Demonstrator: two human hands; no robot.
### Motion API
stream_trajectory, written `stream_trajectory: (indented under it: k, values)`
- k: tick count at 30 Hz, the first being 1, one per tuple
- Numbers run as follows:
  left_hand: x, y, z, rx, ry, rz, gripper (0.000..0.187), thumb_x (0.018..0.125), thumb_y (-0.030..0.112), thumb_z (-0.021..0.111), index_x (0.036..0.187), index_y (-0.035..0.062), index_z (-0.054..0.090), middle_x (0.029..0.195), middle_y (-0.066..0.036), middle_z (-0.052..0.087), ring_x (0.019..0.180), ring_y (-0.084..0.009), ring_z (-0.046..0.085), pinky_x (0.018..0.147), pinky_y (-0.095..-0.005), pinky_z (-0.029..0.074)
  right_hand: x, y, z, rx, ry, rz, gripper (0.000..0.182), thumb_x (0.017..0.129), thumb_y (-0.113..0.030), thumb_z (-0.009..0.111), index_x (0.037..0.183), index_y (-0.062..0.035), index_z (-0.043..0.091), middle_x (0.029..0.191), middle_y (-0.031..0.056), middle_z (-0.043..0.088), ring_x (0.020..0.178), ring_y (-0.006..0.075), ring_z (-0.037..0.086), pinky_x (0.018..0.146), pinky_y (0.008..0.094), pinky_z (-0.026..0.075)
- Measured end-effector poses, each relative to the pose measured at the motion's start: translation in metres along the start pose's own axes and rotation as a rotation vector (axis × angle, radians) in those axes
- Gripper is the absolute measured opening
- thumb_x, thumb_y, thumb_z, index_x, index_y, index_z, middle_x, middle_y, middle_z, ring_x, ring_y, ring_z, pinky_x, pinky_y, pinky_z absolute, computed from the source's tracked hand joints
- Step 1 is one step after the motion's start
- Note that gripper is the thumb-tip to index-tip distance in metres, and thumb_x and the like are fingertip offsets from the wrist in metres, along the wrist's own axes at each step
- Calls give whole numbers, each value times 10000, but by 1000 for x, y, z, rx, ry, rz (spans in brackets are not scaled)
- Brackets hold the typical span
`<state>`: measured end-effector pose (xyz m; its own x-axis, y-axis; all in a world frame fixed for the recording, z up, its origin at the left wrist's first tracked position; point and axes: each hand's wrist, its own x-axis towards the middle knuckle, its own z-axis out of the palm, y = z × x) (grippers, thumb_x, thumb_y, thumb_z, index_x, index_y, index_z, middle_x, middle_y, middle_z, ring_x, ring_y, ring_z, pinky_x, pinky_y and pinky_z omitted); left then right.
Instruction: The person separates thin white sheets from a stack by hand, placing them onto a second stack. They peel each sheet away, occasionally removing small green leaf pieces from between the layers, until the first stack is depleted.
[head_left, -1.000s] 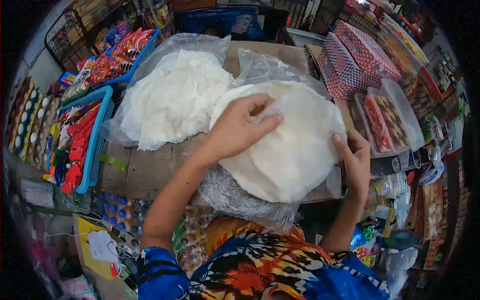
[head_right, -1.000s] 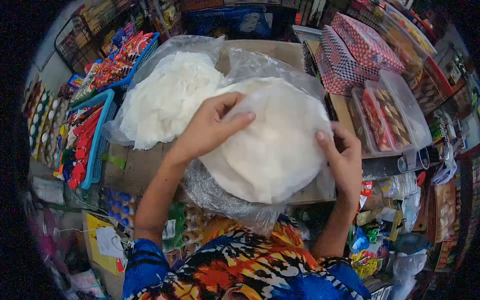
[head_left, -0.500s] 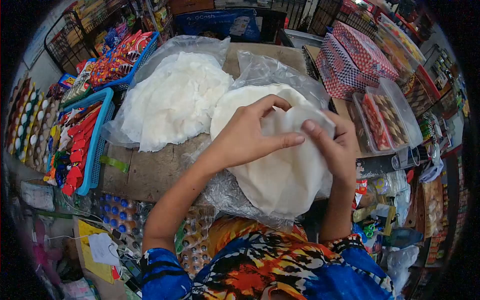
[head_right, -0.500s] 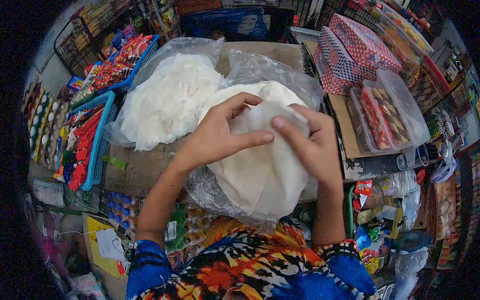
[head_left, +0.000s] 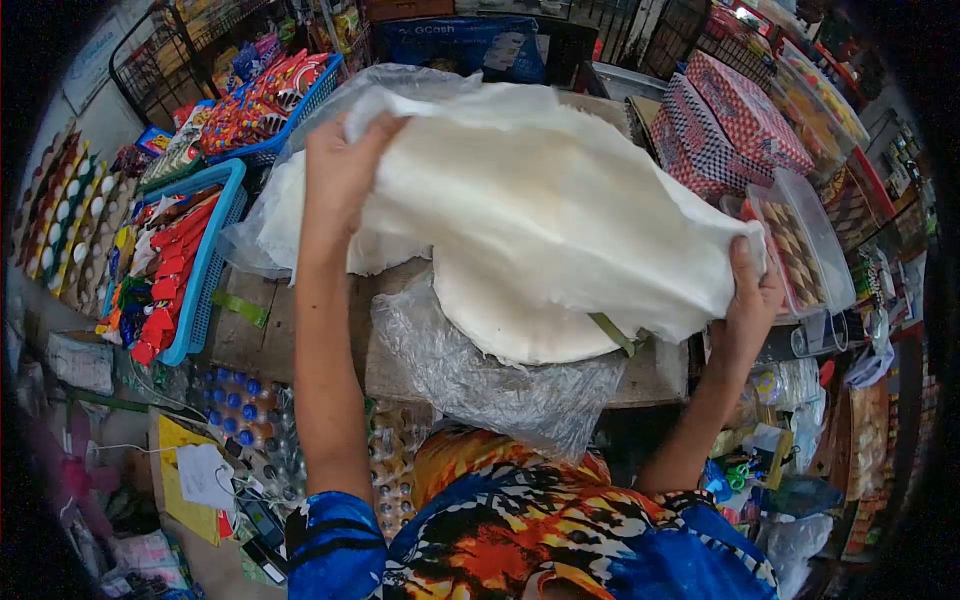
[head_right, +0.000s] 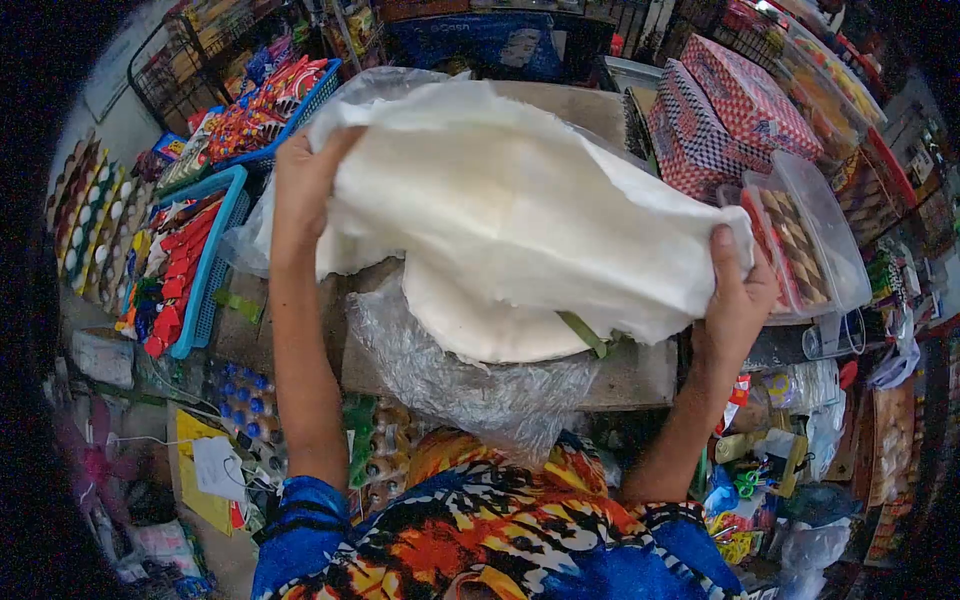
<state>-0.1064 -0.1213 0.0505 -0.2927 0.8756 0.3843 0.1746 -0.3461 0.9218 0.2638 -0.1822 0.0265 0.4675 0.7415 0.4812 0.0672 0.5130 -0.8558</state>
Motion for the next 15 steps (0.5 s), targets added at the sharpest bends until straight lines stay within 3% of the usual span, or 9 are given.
stream_trajectory:
  k: [2, 4, 6, 8, 10, 11, 13, 15]
  values:
    - [28, -37, -34, 222, 243, 214, 206, 842, 91, 656, 1008, -30, 672, 886, -87, 691, 666, -134, 627, 580, -281, 496, 6, 4, -42, -47, 37, 79, 330, 894, -169, 685, 1147, 35, 628, 1046, 109, 671, 798, 155, 647, 722, 268, 515]
    - [43, -40, -88, -15, 490, -5, 233, 837, 93, 673, 1040, -21, 667, 929, -107, 690, 667, -177, 643, 601, -303, 512, 15, -12, -71, -102, 295, 190, 346, 903, -174, 666, 1175, 32, 607, 1053, 126, 669, 829, 183, 663, 718, 290, 538]
    - [46, -35, -107, -394, 576, -85, 249, 857, 141, 674, 1060, -3, 661, 901, -90, 687, 664, -183, 641, 587, -307, 509, 10, -37, -73, -9, 241, 186, 346, 905, -175, 655, 1177, 32, 603, 1047, 130, 669, 831, 190, 666, 721, 299, 546]
    - [29, -10, -76, -354, 519, -111, 254, 895, 211, 638, 1068, 25, 660, 888, -63, 683, 677, -176, 647, 601, -279, 513, -3, -45, -63, 40, 101, 183, 344, 902, -179, 640, 1171, 32, 602, 1032, 131, 668, 825, 187, 665, 716, 294, 546]
    - [19, 0, -48, 50, 220, -60, 292, 921, 282, 613, 1047, 21, 650, 890, -62, 679, 734, -177, 659, 670, -272, 527, -14, -47, -39, 13, -143, 158, 324, 877, -181, 641, 1126, 25, 621, 978, 97, 662, 788, 144, 640, 679, 239, 506]
    - [11, 8, -35, 46, 211, -57, 292, 921, 282, 613, 1047, 21, 650, 890, -62, 679, 734, -177, 659, 670, -272, 527, -25, -58, -10, 36, -134, 192, 281, 871, -210, 630, 1049, 7, 641, 877, 44, 645, 716, 93, 594, 631, 201, 448]
    - [0, 20, -16, -135, -17, -145, 306, 931, 314, 589, 1049, 38, 642, 928, -60, 676, 816, -173, 662, 751, -289, 528, -32, -84, 29, 112, -340, 286, 236, 860, -252, 627, 938, -30, 638, 737, -21, 593, 639, 42, 530, 566, 193, 379]
    - [3, 14, -21, -274, -68, -218, 311, 938, 326, 574, 1053, 44, 637, 948, -61, 675, 836, -175, 661, 770, -304, 527, -26, -91, 55, 191, -471, 255, 264, 892, -277, 623, 949, -21, 655, 774, -12, 626, 647, 42, 543, 568, 187, 392]
